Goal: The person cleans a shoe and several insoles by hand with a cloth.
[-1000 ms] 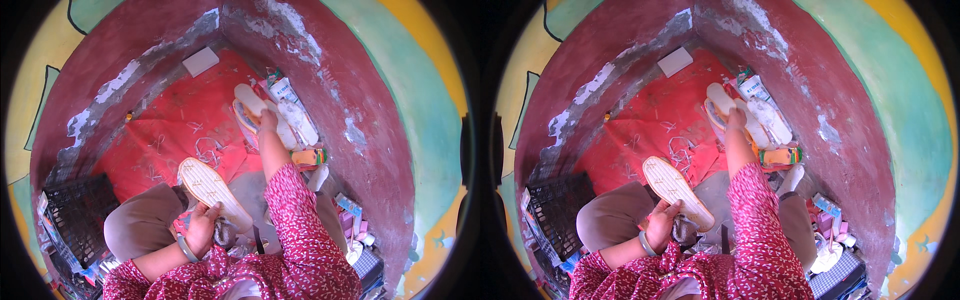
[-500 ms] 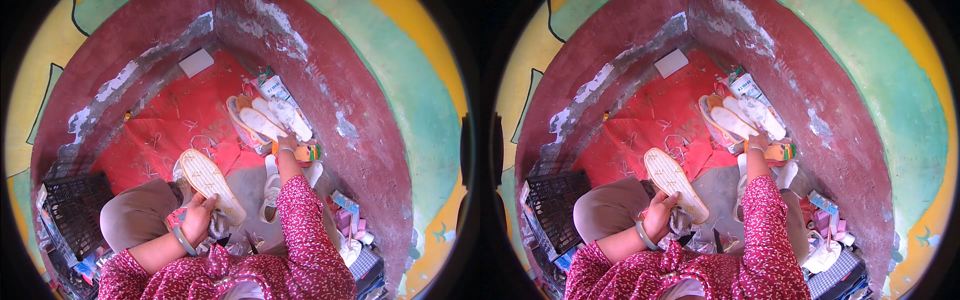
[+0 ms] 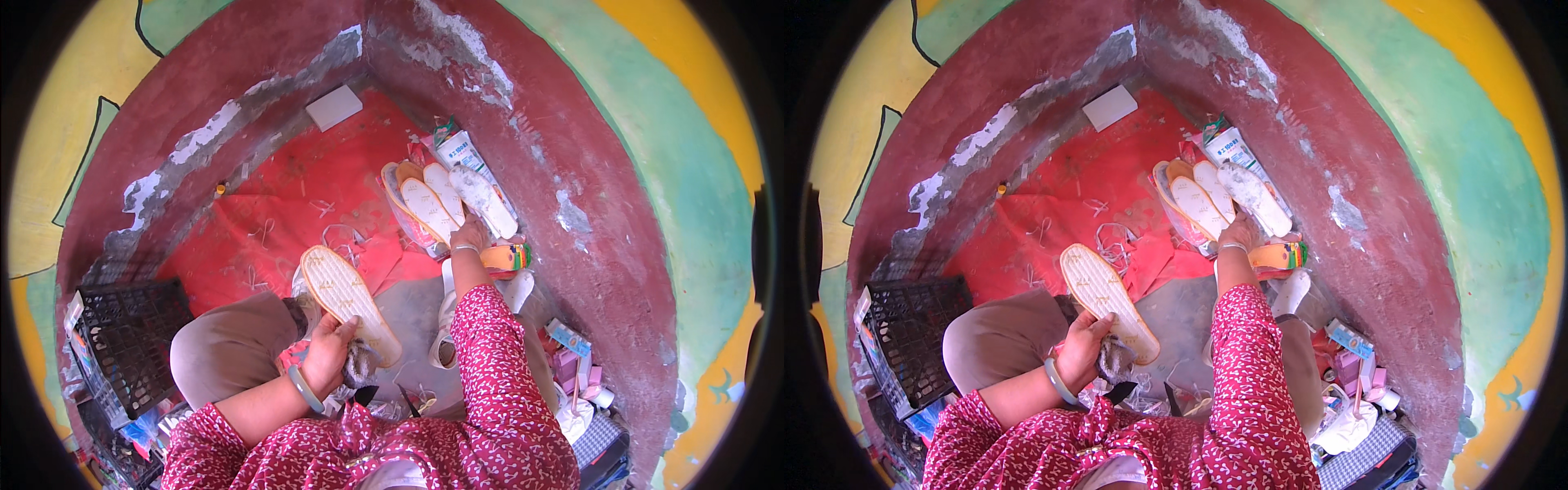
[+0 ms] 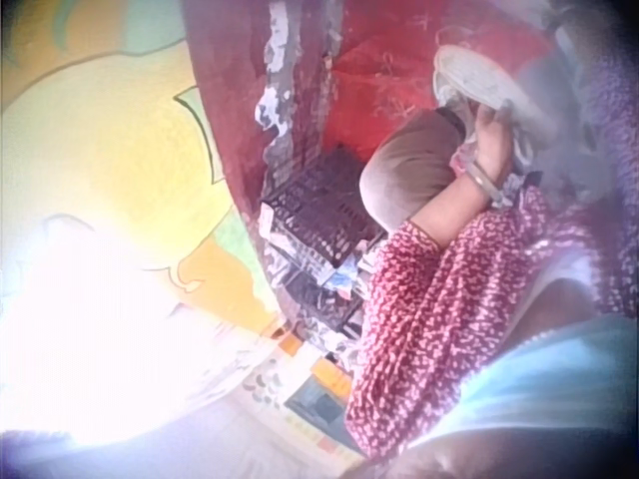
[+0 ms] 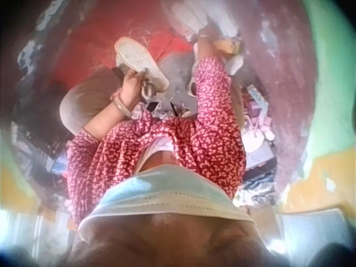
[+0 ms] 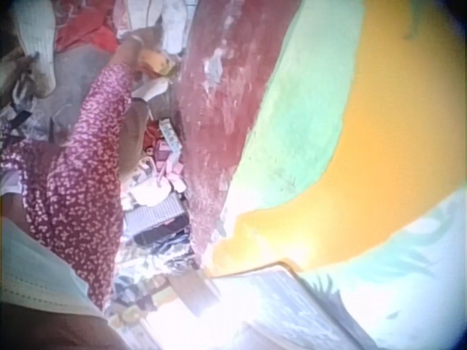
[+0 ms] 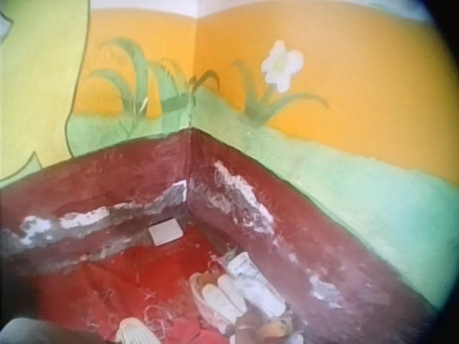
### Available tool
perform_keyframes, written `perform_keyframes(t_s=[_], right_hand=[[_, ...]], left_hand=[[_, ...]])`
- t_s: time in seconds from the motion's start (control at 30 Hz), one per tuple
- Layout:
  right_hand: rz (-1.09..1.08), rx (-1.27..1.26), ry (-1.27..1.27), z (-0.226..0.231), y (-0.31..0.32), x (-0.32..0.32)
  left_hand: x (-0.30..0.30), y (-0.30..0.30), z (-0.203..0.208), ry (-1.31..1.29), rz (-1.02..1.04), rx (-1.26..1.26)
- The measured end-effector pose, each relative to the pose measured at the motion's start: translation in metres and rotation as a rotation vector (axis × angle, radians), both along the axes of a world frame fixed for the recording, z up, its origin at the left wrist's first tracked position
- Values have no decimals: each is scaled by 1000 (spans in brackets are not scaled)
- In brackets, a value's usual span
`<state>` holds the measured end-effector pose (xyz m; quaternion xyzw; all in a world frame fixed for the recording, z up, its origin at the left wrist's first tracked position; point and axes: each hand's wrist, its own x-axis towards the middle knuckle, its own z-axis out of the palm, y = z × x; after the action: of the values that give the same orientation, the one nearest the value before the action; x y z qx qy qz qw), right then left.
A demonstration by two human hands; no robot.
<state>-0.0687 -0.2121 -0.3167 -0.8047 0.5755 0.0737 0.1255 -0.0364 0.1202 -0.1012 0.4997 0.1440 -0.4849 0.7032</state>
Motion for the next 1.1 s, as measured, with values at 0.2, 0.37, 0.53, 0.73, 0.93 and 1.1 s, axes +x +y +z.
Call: perform_keyframes(t_s=[0.2, 0.37, 0.53, 0.73, 0.93, 1.1], right_hand=[[214, 250, -263, 2, 12, -7], [397, 487, -634, 81, 28, 7], [868, 28, -763, 231, 113, 5], [1016, -242, -625, 305, 227, -57], [644, -42, -1076, 315, 221, -85], [144, 926, -1514, 320, 192, -93]], left_hand=[[3, -1, 6, 15, -8, -11], [12, 4, -32, -85, 1, 45], [31, -5, -14, -19, 41, -154], [28, -10, 8, -43, 17, -508], [16, -6, 26, -21, -47, -624], [13, -6, 37, 13, -31, -553]])
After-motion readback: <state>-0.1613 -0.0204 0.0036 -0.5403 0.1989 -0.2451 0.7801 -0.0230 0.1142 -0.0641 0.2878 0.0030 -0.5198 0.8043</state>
